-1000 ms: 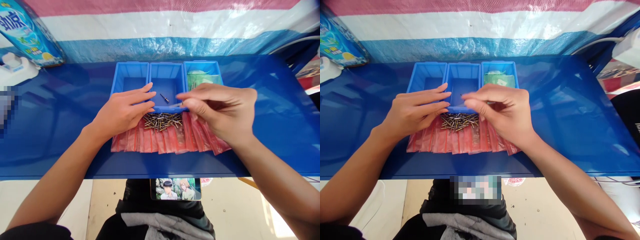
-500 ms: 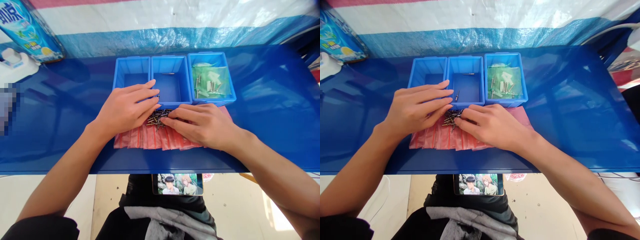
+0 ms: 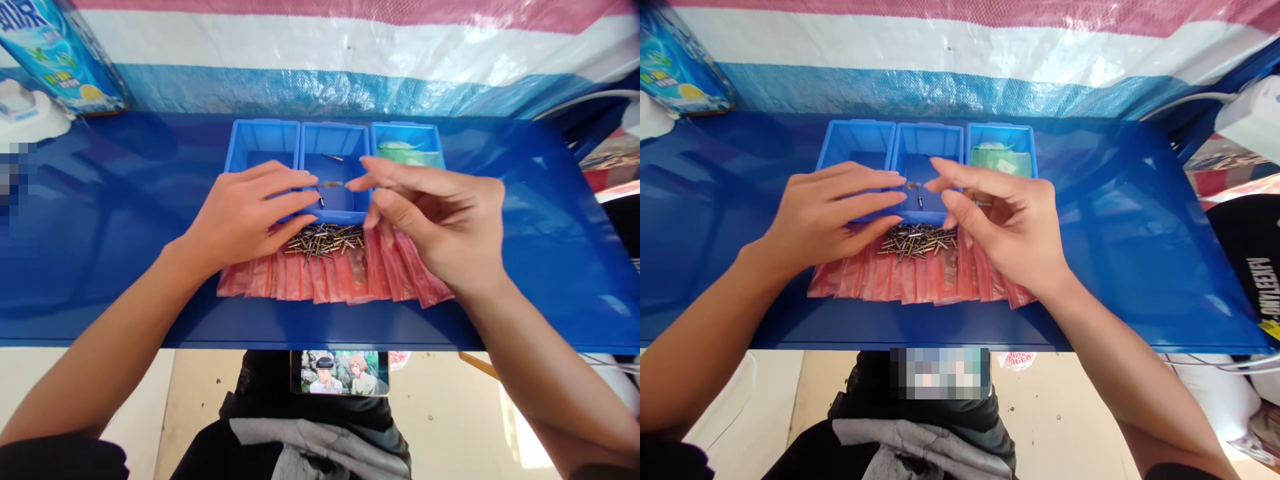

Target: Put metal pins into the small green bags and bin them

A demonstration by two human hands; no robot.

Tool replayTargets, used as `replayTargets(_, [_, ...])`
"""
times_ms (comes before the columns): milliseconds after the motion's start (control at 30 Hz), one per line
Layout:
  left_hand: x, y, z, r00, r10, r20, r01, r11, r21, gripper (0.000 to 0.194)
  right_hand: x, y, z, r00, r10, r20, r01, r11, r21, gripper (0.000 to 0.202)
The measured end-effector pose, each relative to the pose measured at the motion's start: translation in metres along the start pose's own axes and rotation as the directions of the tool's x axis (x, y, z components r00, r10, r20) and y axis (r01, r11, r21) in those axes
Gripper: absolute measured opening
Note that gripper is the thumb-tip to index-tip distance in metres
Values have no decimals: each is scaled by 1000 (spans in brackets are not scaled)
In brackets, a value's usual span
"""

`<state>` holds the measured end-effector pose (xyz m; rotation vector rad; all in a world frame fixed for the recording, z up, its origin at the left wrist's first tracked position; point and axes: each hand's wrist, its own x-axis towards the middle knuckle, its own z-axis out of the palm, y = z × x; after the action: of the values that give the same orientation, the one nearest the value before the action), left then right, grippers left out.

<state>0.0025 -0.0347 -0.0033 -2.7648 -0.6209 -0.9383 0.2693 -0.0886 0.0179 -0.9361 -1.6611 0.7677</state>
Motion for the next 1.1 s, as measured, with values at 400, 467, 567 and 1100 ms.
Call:
replayTargets(400, [-5,-6,9,997,-58,50,63,992,-107,20,12,30,-35,825,-269,497,505,746,-434,22])
replayTargets(467, [-5,-6,9,999,-37,30,40,995,-91,19,11,29,-34,825,-265,499,508,733,-451,22])
replayTargets(567, [-4,-5,8,1000,-5,1,5,997,-76,18,10,26,-32,809,-300,506,561,653,-509,19])
replayTargets(1100, [0,2,6,998,-8,-60,11,999,51,10,-8,19,5,695,-389,605,705,538,-463,21])
